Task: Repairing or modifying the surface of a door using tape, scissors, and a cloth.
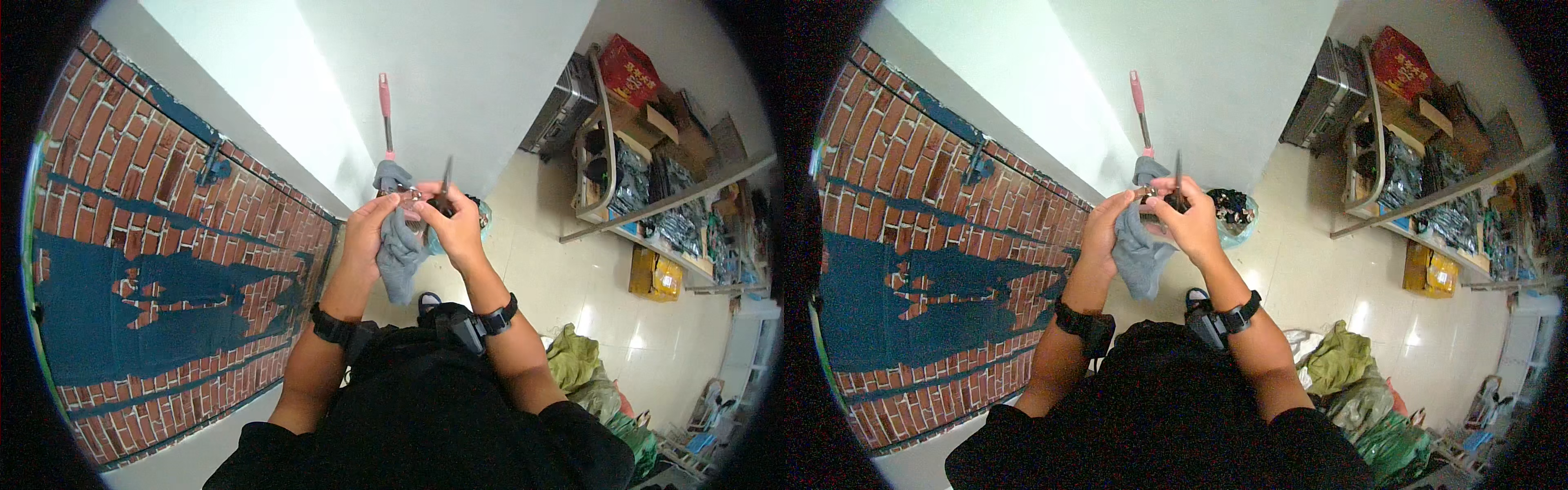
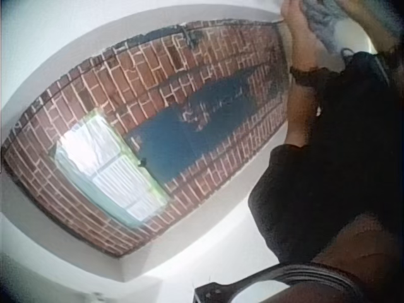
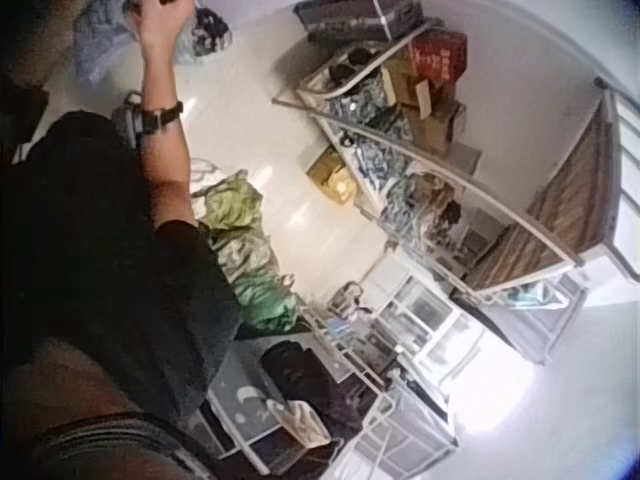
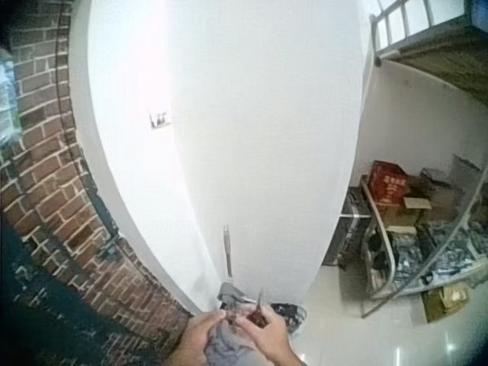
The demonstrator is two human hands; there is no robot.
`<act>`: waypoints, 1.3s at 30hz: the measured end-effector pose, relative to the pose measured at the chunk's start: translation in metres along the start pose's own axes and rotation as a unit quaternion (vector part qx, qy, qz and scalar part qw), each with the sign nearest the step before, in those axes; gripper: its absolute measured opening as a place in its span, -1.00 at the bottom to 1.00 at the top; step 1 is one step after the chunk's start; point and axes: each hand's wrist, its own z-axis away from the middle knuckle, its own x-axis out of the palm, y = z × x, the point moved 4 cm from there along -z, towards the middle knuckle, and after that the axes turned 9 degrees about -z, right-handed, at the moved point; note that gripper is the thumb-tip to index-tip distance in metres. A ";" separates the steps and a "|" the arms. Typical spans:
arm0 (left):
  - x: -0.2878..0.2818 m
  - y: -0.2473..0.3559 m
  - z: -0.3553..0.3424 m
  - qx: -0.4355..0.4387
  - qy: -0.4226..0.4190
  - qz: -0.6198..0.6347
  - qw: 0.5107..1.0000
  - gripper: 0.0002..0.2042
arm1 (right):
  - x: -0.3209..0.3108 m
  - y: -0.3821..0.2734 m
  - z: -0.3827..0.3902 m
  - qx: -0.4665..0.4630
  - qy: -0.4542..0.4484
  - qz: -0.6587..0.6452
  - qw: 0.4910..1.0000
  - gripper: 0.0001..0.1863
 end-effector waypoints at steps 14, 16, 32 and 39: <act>0.011 -0.040 -0.005 0.433 0.050 -0.693 0.574 -0.71 | -0.037 0.048 0.042 0.261 0.138 -0.327 0.898 -0.86; 0.006 -0.061 -0.008 0.371 0.024 -0.759 0.535 -0.68 | -0.056 0.067 0.043 0.249 0.153 -0.307 0.906 -0.86; -0.080 -0.104 -0.034 -0.006 0.223 -0.273 0.936 -0.76 | -0.207 0.234 -0.015 0.278 0.356 -0.120 0.884 -0.81; -0.125 -0.093 -0.024 -0.053 0.238 -0.018 0.970 -0.81 | -0.200 0.235 0.023 0.352 0.350 -0.248 0.832 -0.43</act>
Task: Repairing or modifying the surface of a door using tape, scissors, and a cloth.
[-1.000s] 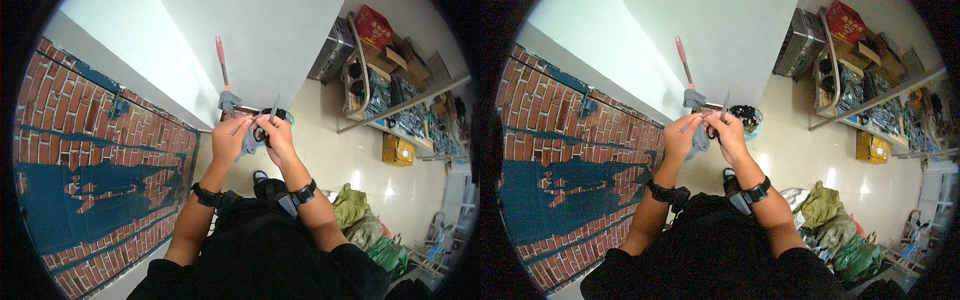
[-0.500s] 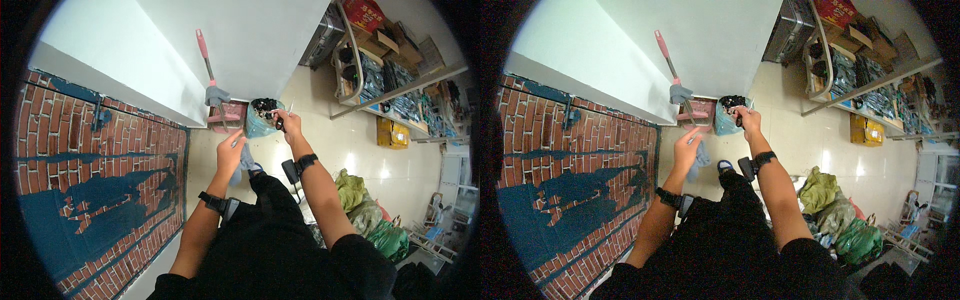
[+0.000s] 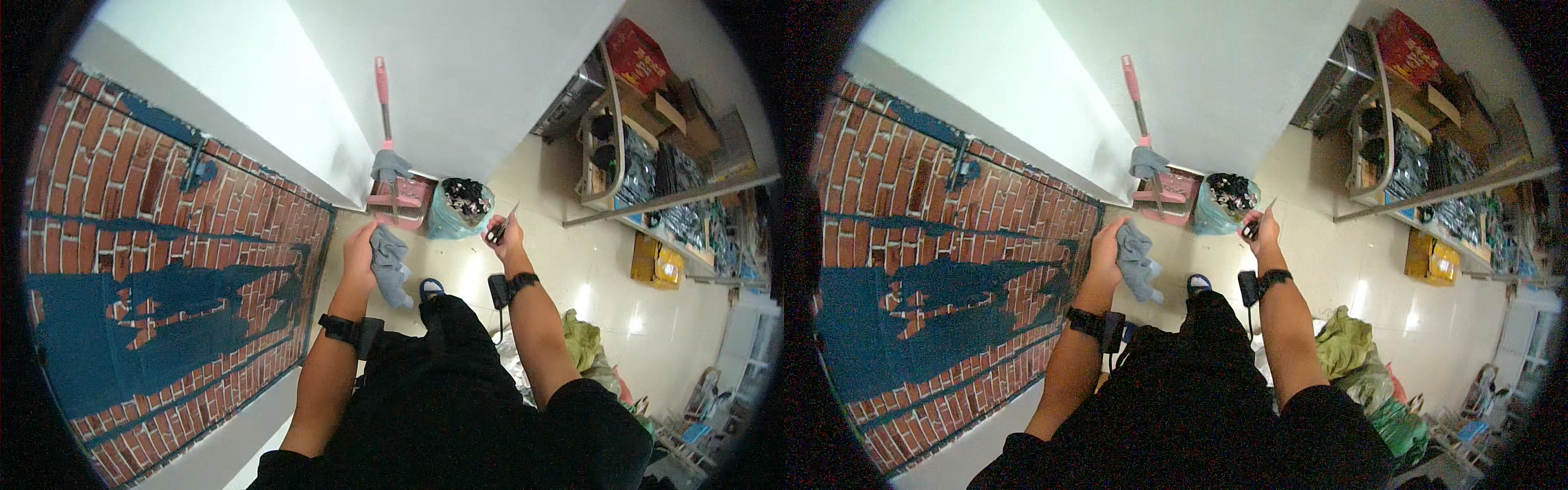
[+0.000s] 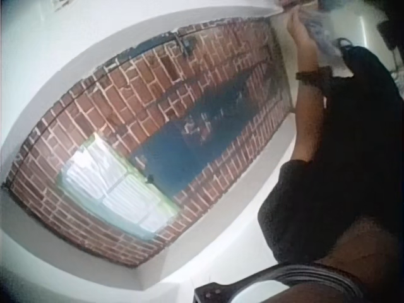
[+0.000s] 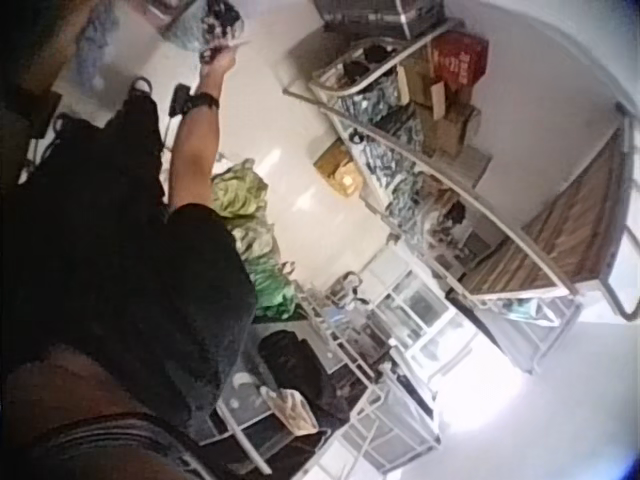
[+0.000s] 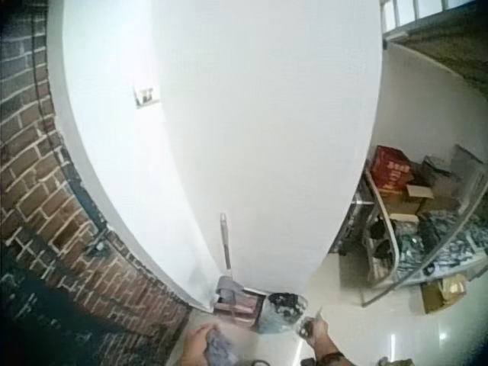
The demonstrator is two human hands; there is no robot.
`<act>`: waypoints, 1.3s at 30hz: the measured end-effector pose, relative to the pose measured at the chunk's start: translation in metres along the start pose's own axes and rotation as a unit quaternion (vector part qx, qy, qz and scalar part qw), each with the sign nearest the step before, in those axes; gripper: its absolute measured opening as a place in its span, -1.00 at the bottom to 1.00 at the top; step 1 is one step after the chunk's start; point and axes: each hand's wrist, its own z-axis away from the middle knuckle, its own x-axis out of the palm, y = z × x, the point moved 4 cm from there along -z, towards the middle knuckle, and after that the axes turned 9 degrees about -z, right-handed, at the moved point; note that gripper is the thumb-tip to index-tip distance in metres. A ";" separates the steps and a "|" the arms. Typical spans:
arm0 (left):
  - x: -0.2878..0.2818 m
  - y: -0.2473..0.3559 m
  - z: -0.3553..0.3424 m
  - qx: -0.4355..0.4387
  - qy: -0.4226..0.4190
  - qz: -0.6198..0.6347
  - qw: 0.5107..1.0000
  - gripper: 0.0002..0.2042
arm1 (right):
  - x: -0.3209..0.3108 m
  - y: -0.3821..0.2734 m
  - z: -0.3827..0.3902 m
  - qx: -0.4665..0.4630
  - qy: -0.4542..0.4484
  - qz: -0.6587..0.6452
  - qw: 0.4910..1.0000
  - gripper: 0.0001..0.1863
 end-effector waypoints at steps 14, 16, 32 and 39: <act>-0.160 0.036 0.099 -0.004 0.201 0.249 0.948 -0.59 | 0.235 0.220 0.260 -0.141 -0.601 0.402 0.677 -0.72; -0.198 0.044 0.122 0.066 0.176 0.314 0.931 -0.66 | 0.251 0.263 0.300 -0.120 -0.609 0.418 0.664 -0.65; -0.354 0.155 0.291 0.456 0.582 -0.129 0.661 -0.62 | 0.305 0.346 0.373 -0.192 -0.528 0.277 0.779 -0.79; -0.402 0.165 0.192 0.325 0.608 -0.656 0.307 -0.36 | 0.323 0.305 0.342 -0.229 -0.454 0.259 0.821 -0.80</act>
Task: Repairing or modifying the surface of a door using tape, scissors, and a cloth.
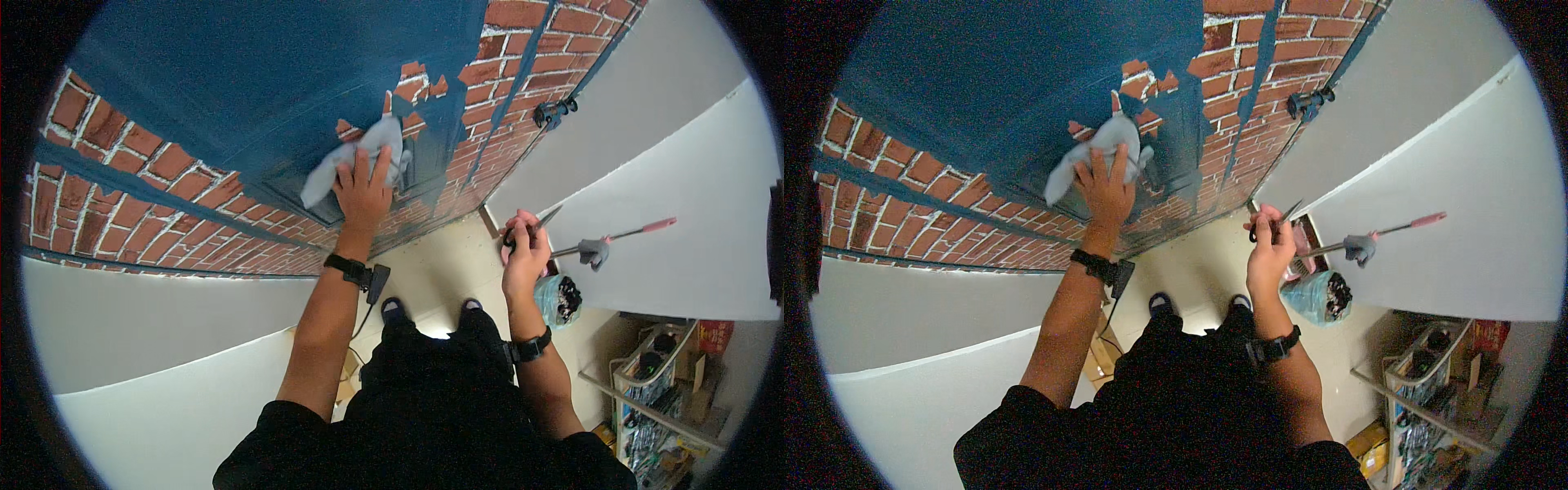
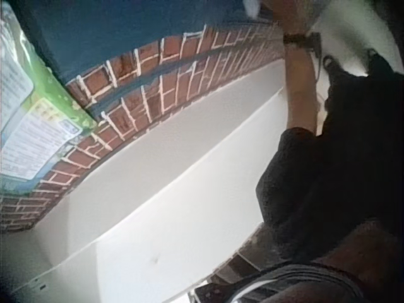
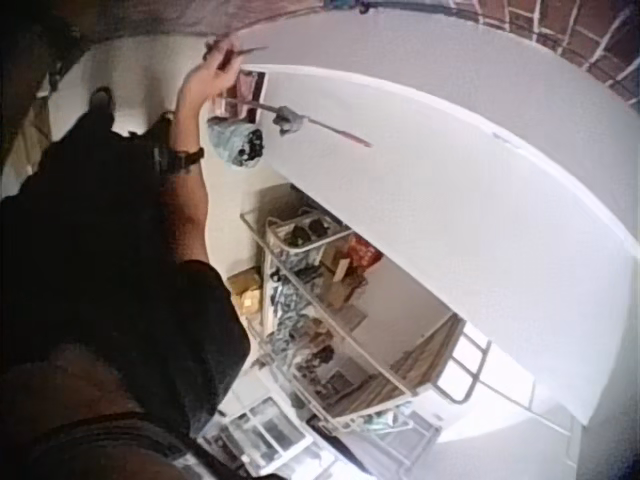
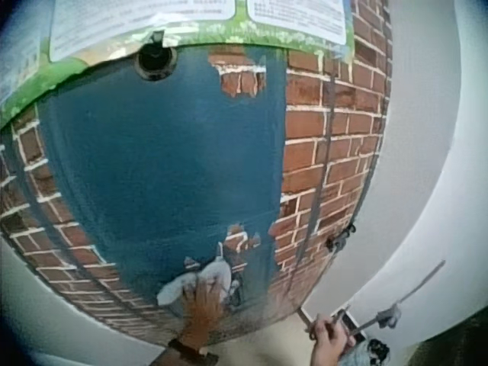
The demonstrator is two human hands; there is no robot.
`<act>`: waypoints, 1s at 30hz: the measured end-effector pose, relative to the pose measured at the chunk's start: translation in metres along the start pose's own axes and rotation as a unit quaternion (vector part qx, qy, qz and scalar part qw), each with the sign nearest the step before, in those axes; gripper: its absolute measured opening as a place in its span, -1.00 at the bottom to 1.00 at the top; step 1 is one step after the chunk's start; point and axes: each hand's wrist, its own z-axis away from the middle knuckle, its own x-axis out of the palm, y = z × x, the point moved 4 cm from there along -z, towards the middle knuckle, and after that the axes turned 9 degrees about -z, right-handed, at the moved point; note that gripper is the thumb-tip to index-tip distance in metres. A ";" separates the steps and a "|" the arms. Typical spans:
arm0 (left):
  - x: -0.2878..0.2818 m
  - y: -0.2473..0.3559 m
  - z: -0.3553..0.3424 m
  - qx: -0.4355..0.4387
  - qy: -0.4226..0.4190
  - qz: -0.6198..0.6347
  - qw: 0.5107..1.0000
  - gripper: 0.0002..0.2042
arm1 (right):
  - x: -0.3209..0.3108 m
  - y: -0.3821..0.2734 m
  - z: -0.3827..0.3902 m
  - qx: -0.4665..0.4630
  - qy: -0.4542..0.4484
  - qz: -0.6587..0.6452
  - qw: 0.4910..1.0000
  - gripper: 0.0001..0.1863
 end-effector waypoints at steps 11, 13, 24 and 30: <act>0.009 -0.012 -0.039 0.017 0.221 -0.093 0.971 -0.44 | -0.060 -0.038 -0.109 -0.029 -0.107 0.052 0.992 -0.81; 0.014 -0.004 -0.027 -0.028 0.200 -0.114 0.973 -0.57 | -0.058 -0.037 -0.125 -0.050 -0.105 0.055 0.992 -0.82; 0.152 0.054 0.214 -0.012 -0.259 -0.042 0.965 -0.41 | -0.090 -0.012 -0.128 -0.007 -0.142 0.100 0.985 -0.85; 0.080 0.007 0.090 0.055 -0.141 -0.182 0.972 -0.38 | -0.077 -0.023 -0.124 0.009 -0.149 0.060 0.987 -0.86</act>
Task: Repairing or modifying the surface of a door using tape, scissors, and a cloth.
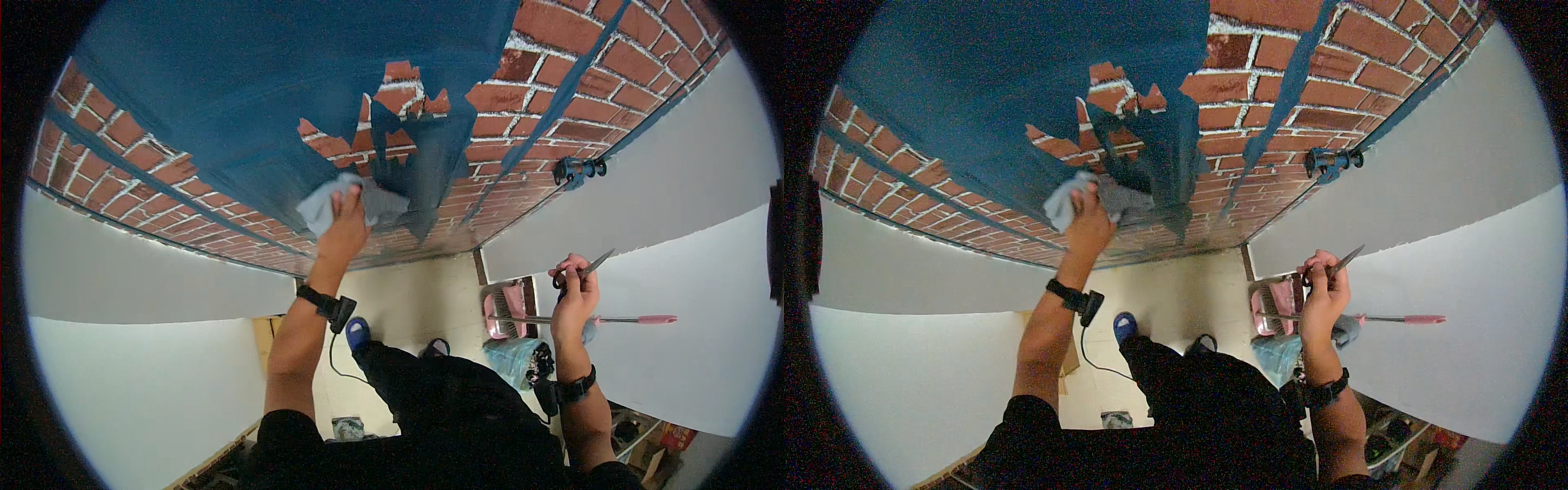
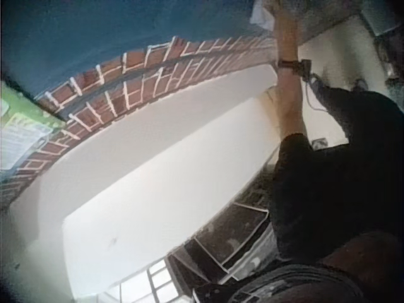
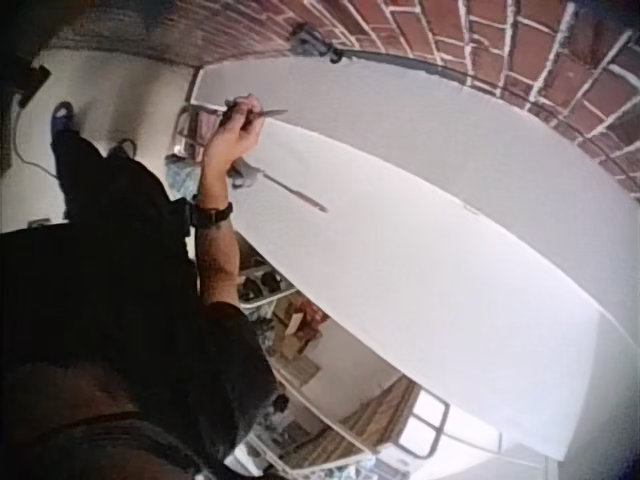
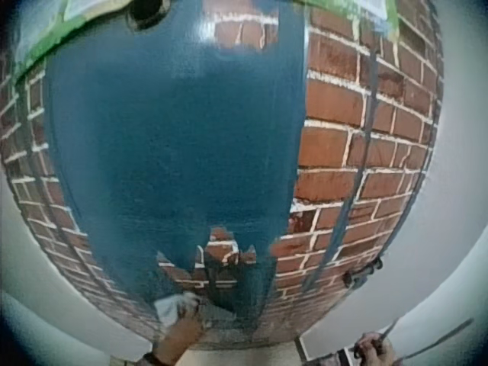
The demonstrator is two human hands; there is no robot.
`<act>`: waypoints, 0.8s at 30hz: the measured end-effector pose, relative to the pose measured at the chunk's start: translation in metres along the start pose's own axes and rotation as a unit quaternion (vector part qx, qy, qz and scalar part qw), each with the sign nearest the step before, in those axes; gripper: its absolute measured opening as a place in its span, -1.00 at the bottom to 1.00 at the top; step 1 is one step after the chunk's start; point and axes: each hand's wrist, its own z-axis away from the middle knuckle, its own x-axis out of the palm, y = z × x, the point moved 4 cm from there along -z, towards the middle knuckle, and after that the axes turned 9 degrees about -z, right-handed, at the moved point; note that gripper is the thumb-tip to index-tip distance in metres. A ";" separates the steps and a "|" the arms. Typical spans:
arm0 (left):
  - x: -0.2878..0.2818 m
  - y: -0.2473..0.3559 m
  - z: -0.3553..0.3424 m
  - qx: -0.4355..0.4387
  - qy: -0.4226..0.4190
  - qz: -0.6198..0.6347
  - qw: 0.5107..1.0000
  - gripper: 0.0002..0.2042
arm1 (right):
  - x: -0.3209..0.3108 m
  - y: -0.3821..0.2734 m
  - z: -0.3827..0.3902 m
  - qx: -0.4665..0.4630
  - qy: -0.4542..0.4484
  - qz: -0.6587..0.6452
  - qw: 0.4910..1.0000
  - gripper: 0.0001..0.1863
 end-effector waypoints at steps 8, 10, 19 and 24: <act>-0.093 -0.089 -0.083 -0.266 0.300 0.098 0.911 -0.22 | 0.023 -0.010 -0.001 -0.026 0.030 -0.033 0.999 -0.84; -0.031 -0.029 -0.046 -0.186 0.231 0.086 0.951 -0.18 | 0.022 -0.003 0.000 -0.017 0.045 -0.047 0.998 -0.85; 0.123 0.146 0.073 -0.082 -0.232 0.172 0.954 -0.72 | 0.004 0.000 0.027 0.003 0.110 -0.032 0.993 -0.90; 0.067 0.089 0.068 -0.094 -0.134 0.205 0.965 -0.55 | -0.006 -0.008 0.040 0.024 0.071 -0.034 0.997 -0.89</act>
